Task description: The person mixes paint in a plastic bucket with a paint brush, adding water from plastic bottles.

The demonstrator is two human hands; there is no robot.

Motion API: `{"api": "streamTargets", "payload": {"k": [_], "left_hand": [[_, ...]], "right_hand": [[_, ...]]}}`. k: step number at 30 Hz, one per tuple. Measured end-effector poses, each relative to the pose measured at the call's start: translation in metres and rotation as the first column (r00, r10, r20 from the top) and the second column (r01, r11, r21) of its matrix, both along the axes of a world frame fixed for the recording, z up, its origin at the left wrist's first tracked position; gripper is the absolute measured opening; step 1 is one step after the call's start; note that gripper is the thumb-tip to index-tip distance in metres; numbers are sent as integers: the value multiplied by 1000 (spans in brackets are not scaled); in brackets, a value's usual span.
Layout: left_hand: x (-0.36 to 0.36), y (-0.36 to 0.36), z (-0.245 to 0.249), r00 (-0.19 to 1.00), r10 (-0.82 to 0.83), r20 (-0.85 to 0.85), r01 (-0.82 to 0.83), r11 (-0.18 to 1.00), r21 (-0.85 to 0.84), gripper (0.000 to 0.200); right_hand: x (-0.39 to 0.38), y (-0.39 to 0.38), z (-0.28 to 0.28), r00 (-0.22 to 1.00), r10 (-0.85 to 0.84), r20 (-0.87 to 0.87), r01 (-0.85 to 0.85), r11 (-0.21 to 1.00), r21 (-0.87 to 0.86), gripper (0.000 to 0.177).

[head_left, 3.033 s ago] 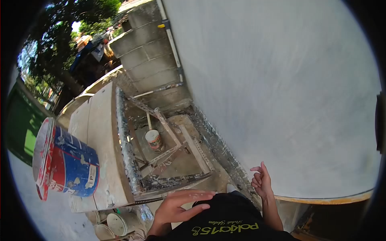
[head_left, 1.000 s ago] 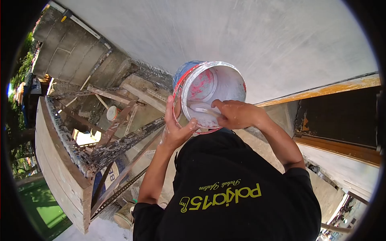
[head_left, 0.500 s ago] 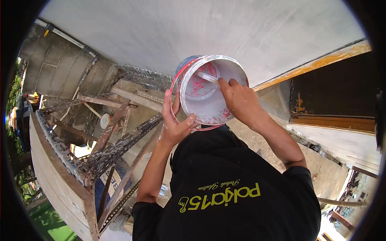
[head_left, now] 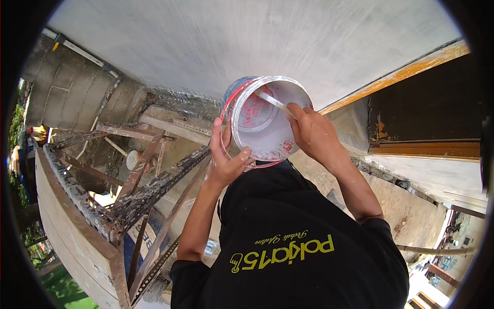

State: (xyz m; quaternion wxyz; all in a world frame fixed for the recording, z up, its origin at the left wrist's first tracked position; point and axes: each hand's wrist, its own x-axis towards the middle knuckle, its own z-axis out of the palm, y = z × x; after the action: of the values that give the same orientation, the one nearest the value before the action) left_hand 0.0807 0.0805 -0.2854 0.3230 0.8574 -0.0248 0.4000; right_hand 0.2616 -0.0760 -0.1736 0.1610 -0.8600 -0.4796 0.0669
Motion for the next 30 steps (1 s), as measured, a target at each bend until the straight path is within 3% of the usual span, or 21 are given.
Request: {"api": "streamTargets", "payload": {"k": [3,7,10,17,23,27,28,29,30], "left_hand": [[0,-4,4,999,-31,-15,30,997,-68,54],[-4,-5,4,996,-63,-57,57,993,-102,55],[-8,-8,-2,999,-47,-14,46,997,-61,55],[-20,-18,-13,999,-38,35,37,999,9,59],[-35,-38,-4,998,-53,30,54,998,-31,57],[-54,-64,5,999,-30,25,33,993,-114,59],[-58,-74,5,999,-42,32,46,989,-140,61],[-65,-84,7,999,-49,0,48,987,-155,58],[-74,-92,10,997,-74,-21,70,984,-165,56]], "right_hand": [[-8,1,-19,999,-48,16,50,989,-140,23],[-30,-11,-45,988,143,58,-136,984,-114,22],[-38,-14,-36,987,141,-82,-150,981,-122,23],[-47,-38,5,989,-64,-134,74,995,71,21],[-58,-69,10,938,-241,-248,268,960,81,22],[-85,-98,-4,887,-285,-364,386,890,244,22],[-91,-107,-23,939,-233,-254,327,835,443,23],[-99,-119,-23,967,-239,-93,254,835,488,23],[-111,-130,-32,947,-309,-88,310,806,505,22]]}}
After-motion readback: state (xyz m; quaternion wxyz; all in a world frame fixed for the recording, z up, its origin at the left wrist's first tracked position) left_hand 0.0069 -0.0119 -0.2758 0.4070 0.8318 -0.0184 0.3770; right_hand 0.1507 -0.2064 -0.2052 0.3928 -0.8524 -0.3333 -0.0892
